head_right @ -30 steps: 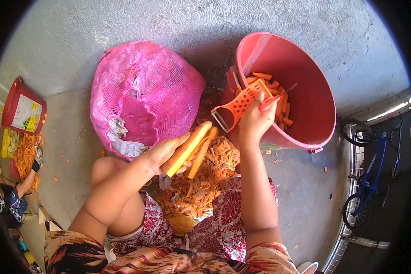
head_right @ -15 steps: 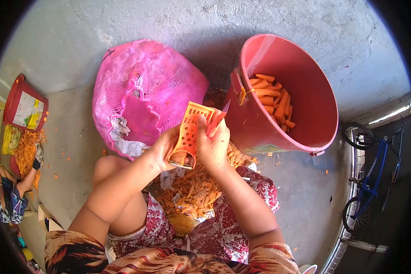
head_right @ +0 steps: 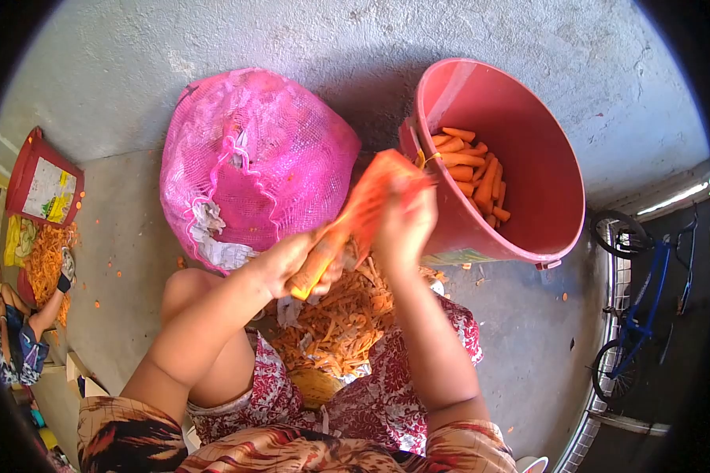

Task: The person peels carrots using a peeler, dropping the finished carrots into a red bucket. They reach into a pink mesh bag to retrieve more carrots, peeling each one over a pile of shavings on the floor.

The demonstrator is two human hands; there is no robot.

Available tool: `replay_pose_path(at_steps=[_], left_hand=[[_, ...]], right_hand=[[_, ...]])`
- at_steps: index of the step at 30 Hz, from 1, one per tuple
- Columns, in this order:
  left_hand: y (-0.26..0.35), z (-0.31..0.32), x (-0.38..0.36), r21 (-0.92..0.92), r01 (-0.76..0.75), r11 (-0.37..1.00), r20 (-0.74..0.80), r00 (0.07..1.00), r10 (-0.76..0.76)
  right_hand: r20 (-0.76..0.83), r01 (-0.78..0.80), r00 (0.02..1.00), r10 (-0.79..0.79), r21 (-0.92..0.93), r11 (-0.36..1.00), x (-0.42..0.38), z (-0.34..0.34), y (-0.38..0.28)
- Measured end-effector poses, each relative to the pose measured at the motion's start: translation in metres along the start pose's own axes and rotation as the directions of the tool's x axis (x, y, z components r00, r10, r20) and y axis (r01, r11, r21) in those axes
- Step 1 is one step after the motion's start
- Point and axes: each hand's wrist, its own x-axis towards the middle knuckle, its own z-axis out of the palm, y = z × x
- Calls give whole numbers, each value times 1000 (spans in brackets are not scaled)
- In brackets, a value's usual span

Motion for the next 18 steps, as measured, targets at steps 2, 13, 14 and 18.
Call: replay_pose_path(at_steps=[2, 13, 14, 18], left_hand=[[-10, -8, -2, 18, 37, 999, 148, 988, -40], [-4, -4, 4, -265, -147, 953, 73, 982, 172], [-4, -1, 5, -310, -148, 939, 51, 984, 172], [-3, 4, 7, -278, -196, 940, -25, 980, 196]], right_hand=[[-211, -94, 969, 124, 147, 985, 33, -17, 3], [187, -183, 972, 144, 214, 959, -28, 17, -35], [208, -178, 968, 140, 180, 967, -30, 17, -30], [178, -119, 980, 90, 162, 980, -33, 20, -27]])
